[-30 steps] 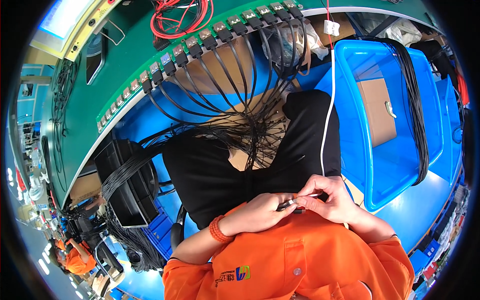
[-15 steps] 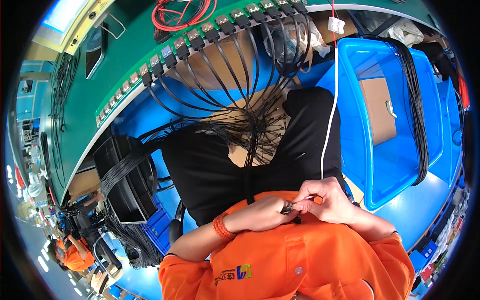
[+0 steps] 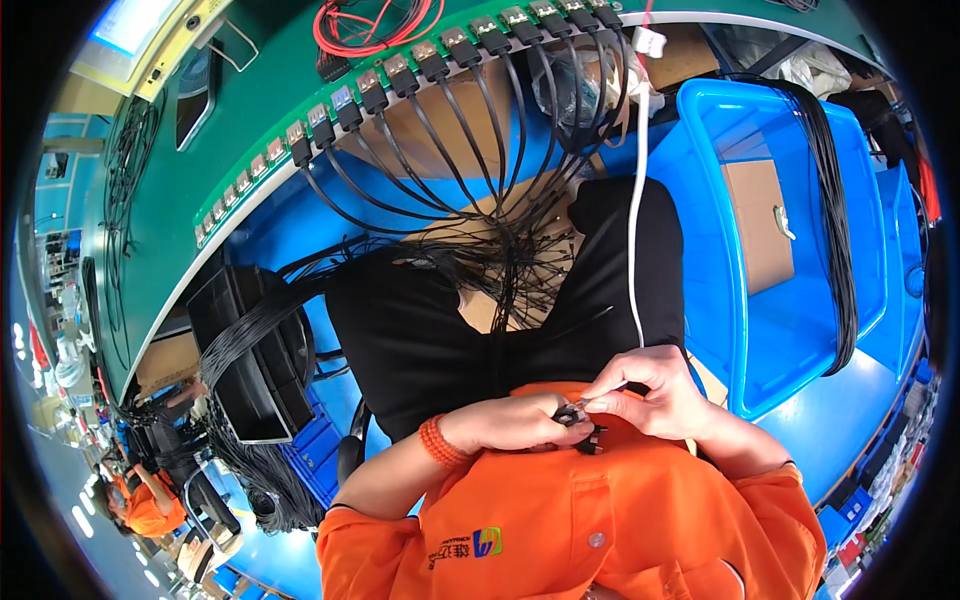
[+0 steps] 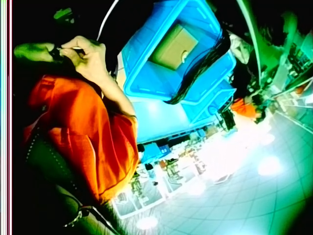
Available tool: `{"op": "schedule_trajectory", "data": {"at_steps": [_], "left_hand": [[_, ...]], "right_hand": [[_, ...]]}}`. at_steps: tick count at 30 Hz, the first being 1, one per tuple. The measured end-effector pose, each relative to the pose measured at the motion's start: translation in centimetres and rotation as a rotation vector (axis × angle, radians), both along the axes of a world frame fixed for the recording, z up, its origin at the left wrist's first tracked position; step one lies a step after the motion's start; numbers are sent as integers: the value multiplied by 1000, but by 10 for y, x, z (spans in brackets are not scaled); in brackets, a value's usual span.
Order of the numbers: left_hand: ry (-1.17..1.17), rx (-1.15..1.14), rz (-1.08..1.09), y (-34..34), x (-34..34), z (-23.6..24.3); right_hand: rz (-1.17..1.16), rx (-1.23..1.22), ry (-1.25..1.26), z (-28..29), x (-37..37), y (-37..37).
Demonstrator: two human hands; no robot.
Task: Testing and organizing bundles of electronic cables at a workbench.
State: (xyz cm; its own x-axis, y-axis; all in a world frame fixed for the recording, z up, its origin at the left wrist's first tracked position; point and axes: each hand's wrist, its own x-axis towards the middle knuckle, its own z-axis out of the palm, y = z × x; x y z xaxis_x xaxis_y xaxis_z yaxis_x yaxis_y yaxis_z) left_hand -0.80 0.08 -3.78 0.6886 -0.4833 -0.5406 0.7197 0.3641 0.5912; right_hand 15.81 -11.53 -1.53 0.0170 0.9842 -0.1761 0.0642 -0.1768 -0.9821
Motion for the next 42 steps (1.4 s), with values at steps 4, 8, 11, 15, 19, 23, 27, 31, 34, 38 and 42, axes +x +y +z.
{"op": "schedule_trajectory", "data": {"at_steps": [4,8,11,15,19,23,27,31,34,38,42], "left_hand": [[-95,102,-97,3,3,-2],[-210,77,-138,-1,5,-10],[-164,0,-151,-2,5,-13],[160,-104,-206,-4,3,-14],[189,-142,-79,-5,-2,-10],[130,-101,-35,-2,-1,-3],[126,-102,32,2,3,4],[125,-112,47,-1,2,1],[86,-114,60,-4,0,-7],[52,-137,17,-6,-2,-16],[69,-138,-50,-4,-1,-18]], "right_hand": [[24,143,-62,1,1,6],[143,217,-165,6,10,12],[281,309,-328,4,11,14],[215,285,-256,-2,2,13],[128,90,-114,4,5,11],[-308,-64,141,12,14,8],[-17,132,-105,4,1,2],[1,137,-146,-6,-8,-3],[52,103,-170,-6,-5,-4],[-21,121,-170,-1,-1,-2],[23,152,-200,1,-4,4]]}}
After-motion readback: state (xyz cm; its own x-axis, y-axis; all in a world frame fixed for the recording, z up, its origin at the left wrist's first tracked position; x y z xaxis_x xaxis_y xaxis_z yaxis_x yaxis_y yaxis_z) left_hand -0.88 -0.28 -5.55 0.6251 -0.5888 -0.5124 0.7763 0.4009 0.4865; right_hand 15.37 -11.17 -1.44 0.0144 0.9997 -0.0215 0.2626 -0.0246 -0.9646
